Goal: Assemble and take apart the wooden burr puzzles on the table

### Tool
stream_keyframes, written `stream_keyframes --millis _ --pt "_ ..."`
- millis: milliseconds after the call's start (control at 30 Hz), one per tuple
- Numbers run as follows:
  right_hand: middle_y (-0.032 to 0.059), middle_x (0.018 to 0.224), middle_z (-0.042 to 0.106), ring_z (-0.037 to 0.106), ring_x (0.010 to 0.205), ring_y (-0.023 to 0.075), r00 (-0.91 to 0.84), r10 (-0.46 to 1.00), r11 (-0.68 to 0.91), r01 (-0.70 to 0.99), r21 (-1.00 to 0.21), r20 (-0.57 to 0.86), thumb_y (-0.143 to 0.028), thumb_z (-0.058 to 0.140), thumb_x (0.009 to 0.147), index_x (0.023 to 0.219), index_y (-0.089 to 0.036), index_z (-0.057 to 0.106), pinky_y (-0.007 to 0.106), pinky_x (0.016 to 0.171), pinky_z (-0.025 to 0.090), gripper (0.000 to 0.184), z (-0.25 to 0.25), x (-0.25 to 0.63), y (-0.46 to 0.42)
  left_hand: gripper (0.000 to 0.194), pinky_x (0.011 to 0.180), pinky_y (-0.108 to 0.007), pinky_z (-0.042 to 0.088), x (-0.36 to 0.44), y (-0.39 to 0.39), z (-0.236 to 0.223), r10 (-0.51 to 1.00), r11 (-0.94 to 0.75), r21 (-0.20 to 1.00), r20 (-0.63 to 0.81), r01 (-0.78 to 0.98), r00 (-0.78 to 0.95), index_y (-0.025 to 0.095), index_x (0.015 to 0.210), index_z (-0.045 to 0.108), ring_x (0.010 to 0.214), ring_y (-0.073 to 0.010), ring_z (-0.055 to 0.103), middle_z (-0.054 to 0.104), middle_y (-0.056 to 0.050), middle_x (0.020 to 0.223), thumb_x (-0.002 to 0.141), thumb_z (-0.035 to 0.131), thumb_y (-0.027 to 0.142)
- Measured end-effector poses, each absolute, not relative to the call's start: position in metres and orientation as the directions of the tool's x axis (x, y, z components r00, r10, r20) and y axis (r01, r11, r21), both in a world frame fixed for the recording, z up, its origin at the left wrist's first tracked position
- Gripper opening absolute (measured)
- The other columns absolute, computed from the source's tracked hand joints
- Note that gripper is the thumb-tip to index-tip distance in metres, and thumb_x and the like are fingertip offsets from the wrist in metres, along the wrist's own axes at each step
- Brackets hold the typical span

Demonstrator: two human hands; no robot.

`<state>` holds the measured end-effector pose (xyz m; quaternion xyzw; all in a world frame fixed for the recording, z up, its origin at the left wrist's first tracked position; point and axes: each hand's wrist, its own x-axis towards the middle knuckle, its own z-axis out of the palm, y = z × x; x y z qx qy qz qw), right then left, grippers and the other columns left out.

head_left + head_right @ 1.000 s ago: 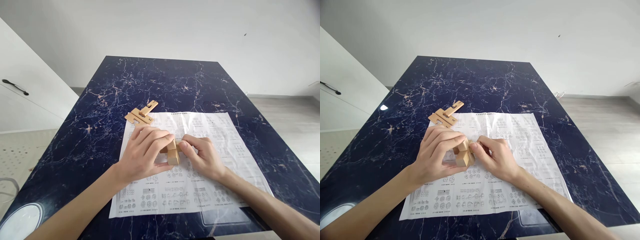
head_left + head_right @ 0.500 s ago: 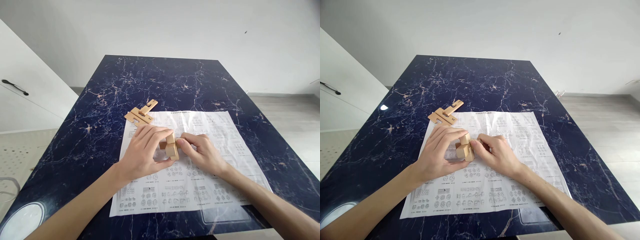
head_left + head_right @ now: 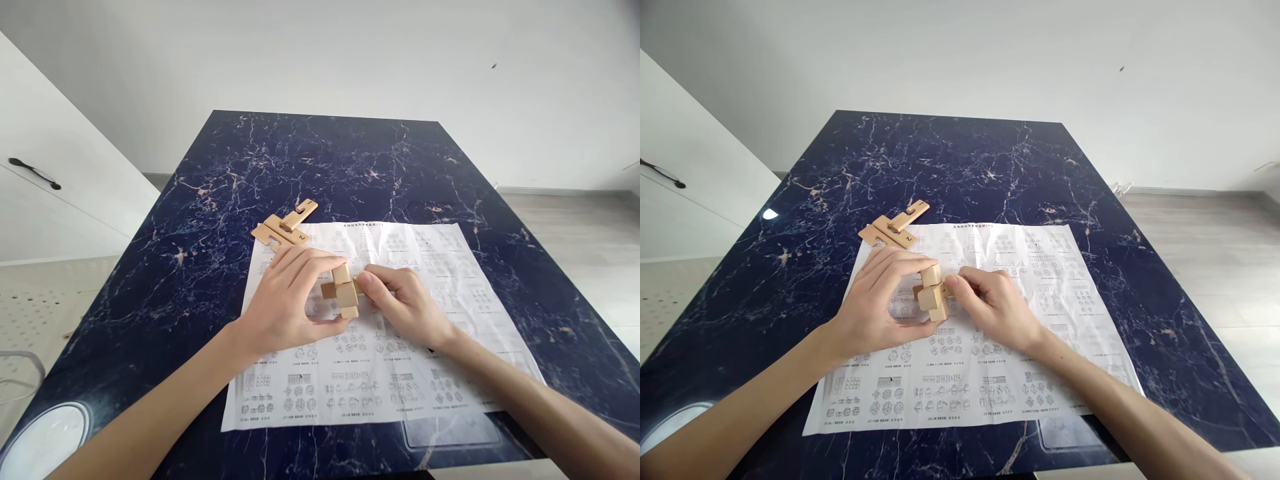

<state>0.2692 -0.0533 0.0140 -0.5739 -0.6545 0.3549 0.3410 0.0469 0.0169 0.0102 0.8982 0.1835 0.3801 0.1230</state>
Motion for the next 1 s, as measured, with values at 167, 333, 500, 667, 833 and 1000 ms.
stream_keyframes --millis 167,333,500,667,833,1000 --pt "-0.0046 0.059 0.038 0.032 0.053 0.0117 -0.117 0.993 0.07 0.458 -0.886 0.018 -0.056 0.045 0.111 0.067 -0.024 0.04 0.031 0.051 0.027 0.055 0.011 0.279 -0.049 0.06 0.098 -0.049 0.055 0.046 0.018 0.011 0.465 -0.879 0.408 0.626 0.245 0.626 0.023 0.13 0.057 0.107 -0.0303 0.074 0.076 -0.008 0.116 0.081 0.09 0.035" --pt "-0.0054 0.059 0.036 0.03 0.051 0.0114 -0.067 0.998 0.03 0.292 -0.956 0.011 -0.069 0.049 0.109 0.067 -0.025 0.04 0.03 0.048 0.026 0.061 0.007 0.286 -0.046 0.057 0.1 -0.05 0.056 0.045 0.019 0.012 0.491 -0.868 0.421 0.643 0.264 0.588 0.024 0.13 0.056 0.109 -0.0302 0.073 0.075 -0.009 0.119 0.085 0.088 0.039" --pt "-0.0058 0.054 0.033 0.03 0.046 0.0115 0.015 1.0 -0.008 0.163 -0.987 -0.006 -0.069 0.048 0.109 0.063 -0.026 0.035 0.032 0.047 0.027 0.065 0.008 0.29 -0.042 0.062 0.097 -0.048 0.059 0.043 0.025 0.007 0.574 -0.819 0.461 0.66 0.343 0.485 0.025 0.131 0.055 0.107 -0.0291 0.072 0.074 -0.008 0.122 0.082 0.091 0.042" --pt "-0.0056 0.054 0.029 0.033 0.047 0.0126 0.097 0.995 -0.037 0.1 -0.994 -0.028 -0.058 0.046 0.114 0.06 -0.025 0.033 0.034 0.051 0.03 0.064 0.009 0.292 -0.041 0.057 0.106 -0.06 0.053 0.041 0.033 0.005 0.636 -0.755 0.387 0.625 0.529 0.452 0.024 0.124 0.056 0.118 -0.0356 0.064 0.07 -0.011 0.12 0.083 0.091 0.041" --pt "-0.0058 0.055 0.03 0.034 0.047 0.0123 0.088 0.996 -0.036 0.099 -0.994 -0.027 -0.062 0.047 0.113 0.061 -0.025 0.036 0.033 0.052 0.03 0.064 0.008 0.291 -0.04 0.055 0.112 -0.073 0.045 0.041 0.035 0.004 0.64 -0.734 0.271 0.582 0.623 0.501 0.021 0.108 0.059 0.136 -0.0484 0.05 0.06 -0.021 0.138 0.079 0.09 0.055" --pt "-0.0061 0.055 0.031 0.034 0.047 0.0123 0.075 0.997 -0.029 0.108 -0.994 -0.021 -0.064 0.047 0.112 0.062 -0.025 0.036 0.033 0.052 0.032 0.064 0.007 0.291 -0.04 0.057 0.112 -0.077 0.042 0.041 0.034 0.004 0.634 -0.739 0.239 0.564 0.63 0.529 0.021 0.108 0.059 0.137 -0.0523 0.048 0.056 -0.021 0.135 0.073 0.089 0.054"
